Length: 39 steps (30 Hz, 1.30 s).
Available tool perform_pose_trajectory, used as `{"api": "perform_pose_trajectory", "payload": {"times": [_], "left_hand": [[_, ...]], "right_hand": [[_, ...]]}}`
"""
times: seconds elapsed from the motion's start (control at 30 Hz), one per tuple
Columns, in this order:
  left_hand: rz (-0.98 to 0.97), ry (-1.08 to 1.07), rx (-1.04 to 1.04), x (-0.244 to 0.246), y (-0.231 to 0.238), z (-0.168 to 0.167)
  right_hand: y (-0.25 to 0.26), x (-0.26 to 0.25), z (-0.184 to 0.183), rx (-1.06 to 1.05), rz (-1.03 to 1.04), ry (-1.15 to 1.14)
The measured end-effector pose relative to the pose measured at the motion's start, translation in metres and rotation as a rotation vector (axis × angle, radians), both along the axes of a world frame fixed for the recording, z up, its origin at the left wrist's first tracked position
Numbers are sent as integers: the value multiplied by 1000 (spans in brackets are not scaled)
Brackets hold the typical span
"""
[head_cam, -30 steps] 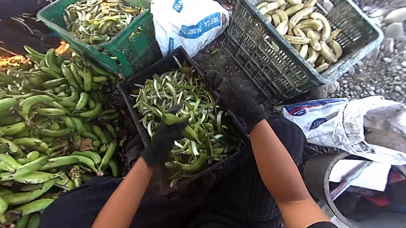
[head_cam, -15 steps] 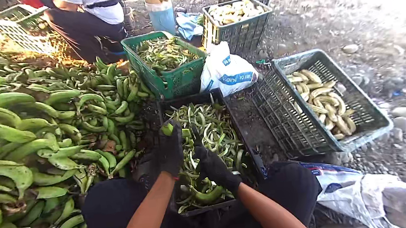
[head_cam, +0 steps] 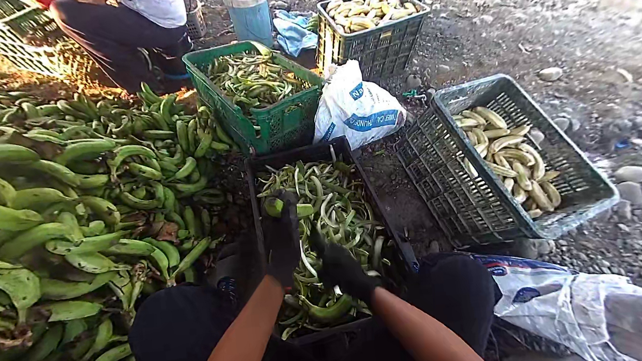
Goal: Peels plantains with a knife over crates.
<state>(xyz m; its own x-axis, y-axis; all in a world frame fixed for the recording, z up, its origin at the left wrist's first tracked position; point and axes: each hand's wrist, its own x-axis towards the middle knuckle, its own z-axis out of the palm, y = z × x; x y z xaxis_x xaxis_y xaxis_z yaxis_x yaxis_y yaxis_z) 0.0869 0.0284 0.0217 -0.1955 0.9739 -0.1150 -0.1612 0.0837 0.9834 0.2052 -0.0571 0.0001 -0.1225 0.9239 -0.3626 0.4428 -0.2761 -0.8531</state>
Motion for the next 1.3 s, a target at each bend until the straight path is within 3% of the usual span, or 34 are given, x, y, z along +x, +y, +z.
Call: {"api": "perform_pose_trajectory", "payload": {"times": [0.03,0.1,0.17,0.27,0.37,0.5,0.6,0.73,0.87,1.0,1.13,1.3], "left_hand": [[7,-29,-11,-3,4,1],[34,-84,-1,-11,12,8],[-6,-101,31,-17,16,14],[-169,-84,51,-31,20,20],[-359,-140,10,-39,21,30],[-472,-200,16,-45,15,38],[-449,-210,-34,-45,10,41],[-419,-26,-39,-51,13,24],[-368,-173,53,-51,10,17],[-352,-135,86,-49,8,12],[-308,-13,71,-33,3,13],[-279,169,-137,-5,-19,17]], "right_hand": [[4,-4,-12,-144,101,-64],[8,-13,-23,-232,100,-36],[13,-4,-13,-149,54,71],[22,13,2,48,-176,188],[36,40,27,299,-91,-46],[47,58,54,359,82,-371],[42,59,48,376,82,-417],[38,46,37,452,73,-476],[36,37,33,488,99,-447],[32,26,32,503,56,-467],[43,19,33,275,-93,-459],[64,39,24,177,-329,-461]]}}
